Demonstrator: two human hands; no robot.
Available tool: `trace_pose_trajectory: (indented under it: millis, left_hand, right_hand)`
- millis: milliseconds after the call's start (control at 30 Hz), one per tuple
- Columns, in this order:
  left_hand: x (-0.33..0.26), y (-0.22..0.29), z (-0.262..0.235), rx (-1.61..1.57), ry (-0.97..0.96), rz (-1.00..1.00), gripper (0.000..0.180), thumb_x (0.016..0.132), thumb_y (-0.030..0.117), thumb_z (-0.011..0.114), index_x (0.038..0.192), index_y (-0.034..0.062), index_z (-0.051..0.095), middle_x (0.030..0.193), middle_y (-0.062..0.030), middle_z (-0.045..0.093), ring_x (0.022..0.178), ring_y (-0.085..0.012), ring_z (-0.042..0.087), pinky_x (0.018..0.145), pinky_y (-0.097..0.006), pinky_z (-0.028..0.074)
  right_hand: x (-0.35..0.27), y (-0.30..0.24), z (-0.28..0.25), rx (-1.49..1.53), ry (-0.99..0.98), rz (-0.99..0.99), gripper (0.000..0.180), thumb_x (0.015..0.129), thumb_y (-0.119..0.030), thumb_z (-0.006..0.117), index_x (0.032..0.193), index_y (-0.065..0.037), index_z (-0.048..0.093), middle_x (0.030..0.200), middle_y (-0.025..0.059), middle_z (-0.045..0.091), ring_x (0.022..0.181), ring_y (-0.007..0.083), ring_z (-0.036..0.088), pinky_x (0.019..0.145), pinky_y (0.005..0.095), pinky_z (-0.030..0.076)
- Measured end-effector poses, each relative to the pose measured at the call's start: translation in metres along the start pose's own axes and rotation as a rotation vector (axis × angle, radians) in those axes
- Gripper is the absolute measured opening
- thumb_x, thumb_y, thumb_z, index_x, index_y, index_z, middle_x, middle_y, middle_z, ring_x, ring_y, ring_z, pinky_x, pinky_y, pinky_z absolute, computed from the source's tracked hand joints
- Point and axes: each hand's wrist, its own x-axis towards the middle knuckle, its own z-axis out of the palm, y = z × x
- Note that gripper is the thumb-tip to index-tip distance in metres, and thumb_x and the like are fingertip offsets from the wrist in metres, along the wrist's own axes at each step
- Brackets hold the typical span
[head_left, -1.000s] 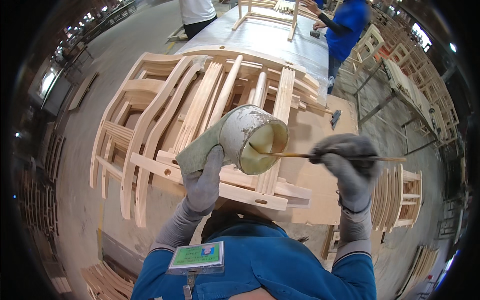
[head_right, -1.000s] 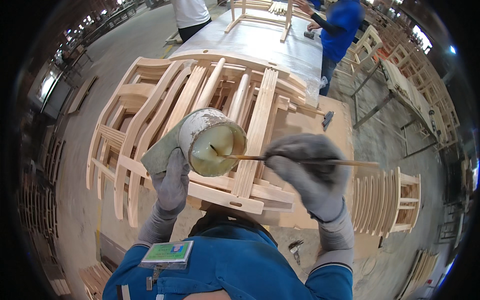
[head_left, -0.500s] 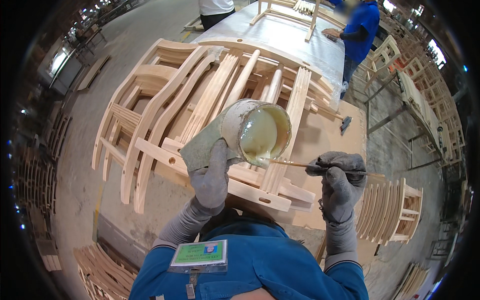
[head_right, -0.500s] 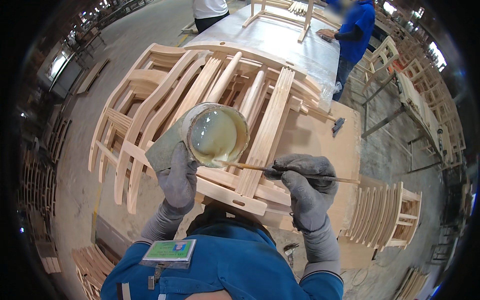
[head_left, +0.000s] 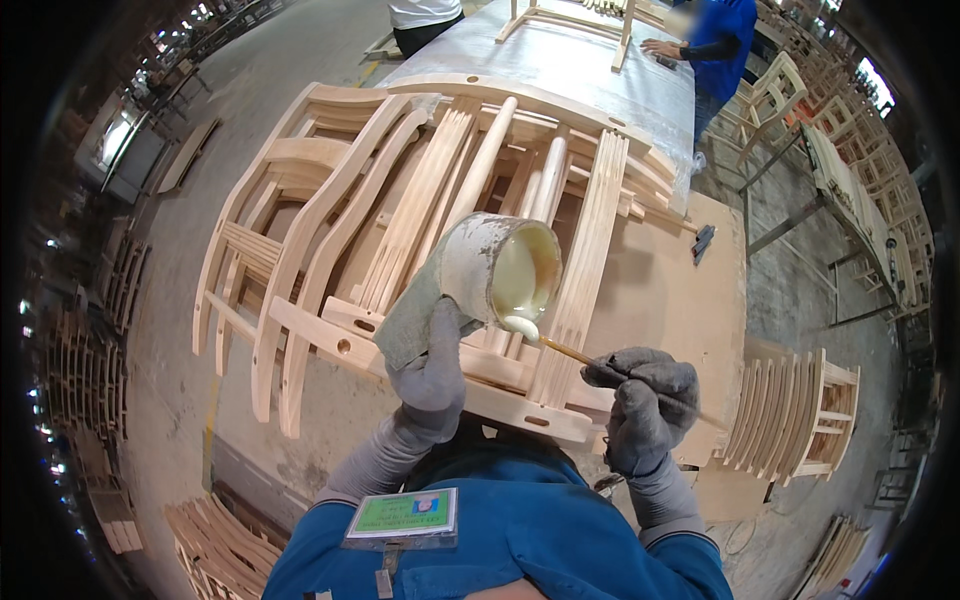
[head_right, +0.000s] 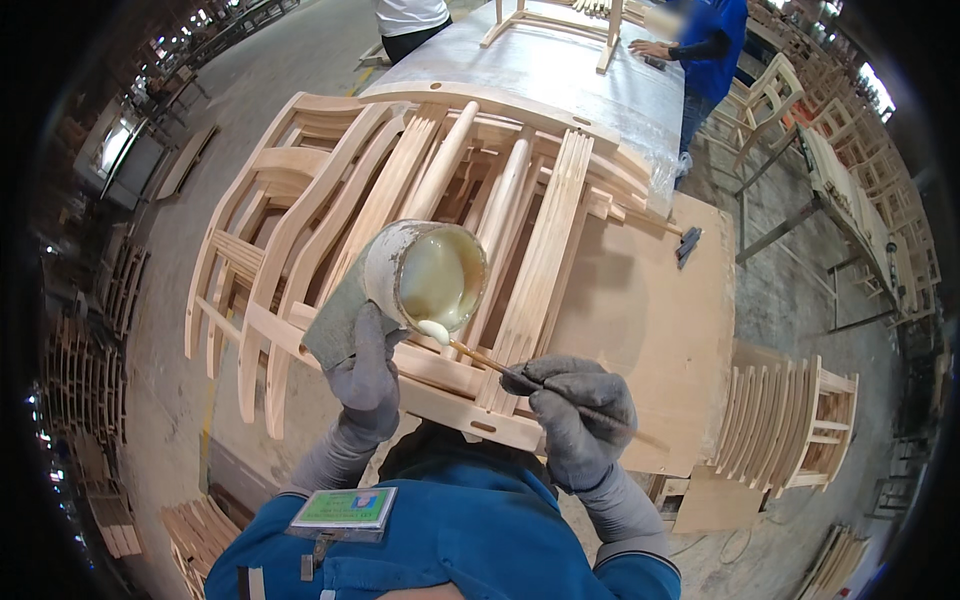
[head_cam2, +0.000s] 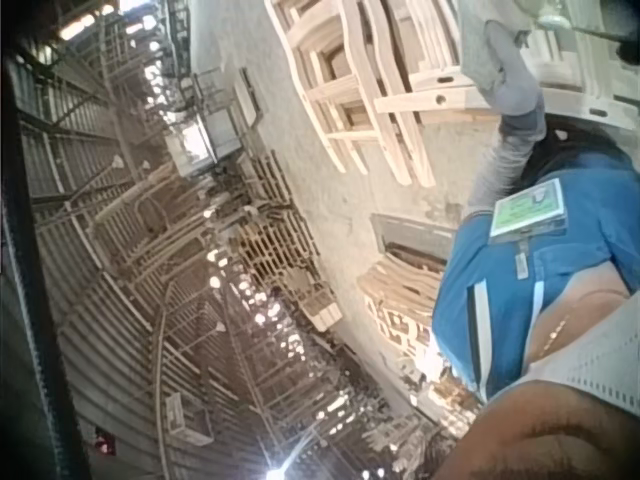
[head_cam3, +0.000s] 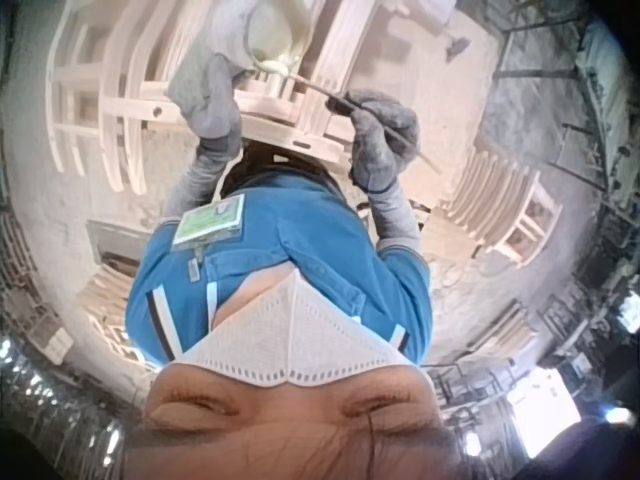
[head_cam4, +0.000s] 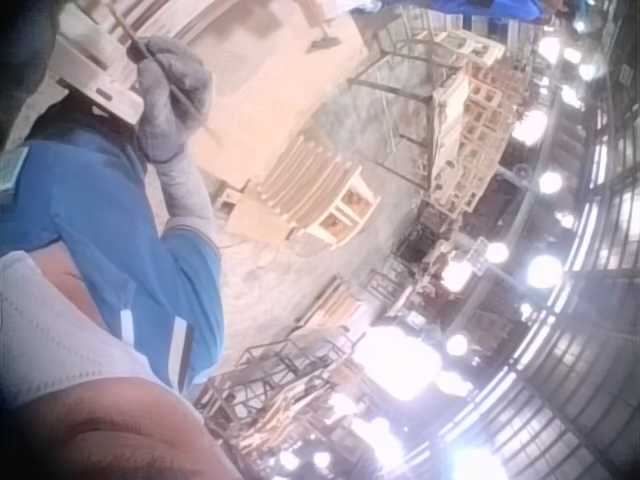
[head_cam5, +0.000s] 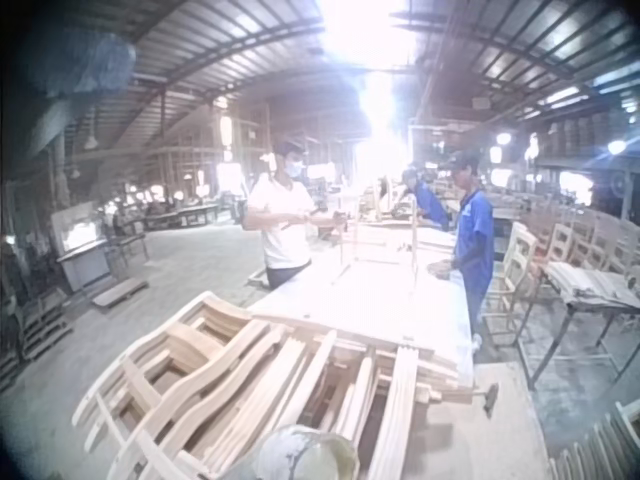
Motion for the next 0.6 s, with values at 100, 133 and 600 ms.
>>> trace_pose_trajectory:
  millis: [100,133,600]
  left_hand:
    - [0.005,-0.004,-0.002,0.143,-0.034,-0.026,0.029,0.091,0.001,0.045,0.120,-0.0063,0.047,0.119,-0.0162,0.051,0.099,-0.0224,0.058,0.076,-0.030,0.057]
    - [0.005,-0.008,-0.016,0.282,-0.121,0.055,0.030,0.091,-0.001,0.045,0.120,-0.0067,0.047,0.120,-0.0165,0.050,0.100,-0.0225,0.058,0.076,-0.030,0.057]
    - [0.015,-0.005,-0.008,-0.067,0.034,-0.349,0.034,0.093,0.009,0.046,0.122,-0.0076,0.044,0.116,-0.0167,0.052,0.100,-0.0228,0.059,0.074,-0.031,0.059]
  right_hand:
    - [0.025,0.004,-0.003,0.013,0.184,0.146,0.015,0.082,0.003,0.057,0.094,0.006,0.049,0.094,0.0233,0.060,0.085,0.0296,0.064,0.077,0.0420,0.056]
    - [0.041,0.006,-0.007,-0.028,0.198,0.189,0.015,0.084,0.000,0.057,0.095,0.007,0.050,0.093,0.0221,0.060,0.085,0.0287,0.064,0.077,0.0415,0.056]
    - [0.306,0.070,-0.111,-0.409,0.262,-0.016,0.023,0.084,-0.016,0.065,0.084,0.005,0.057,0.073,0.0116,0.062,0.060,0.0182,0.063,0.055,0.0279,0.057]
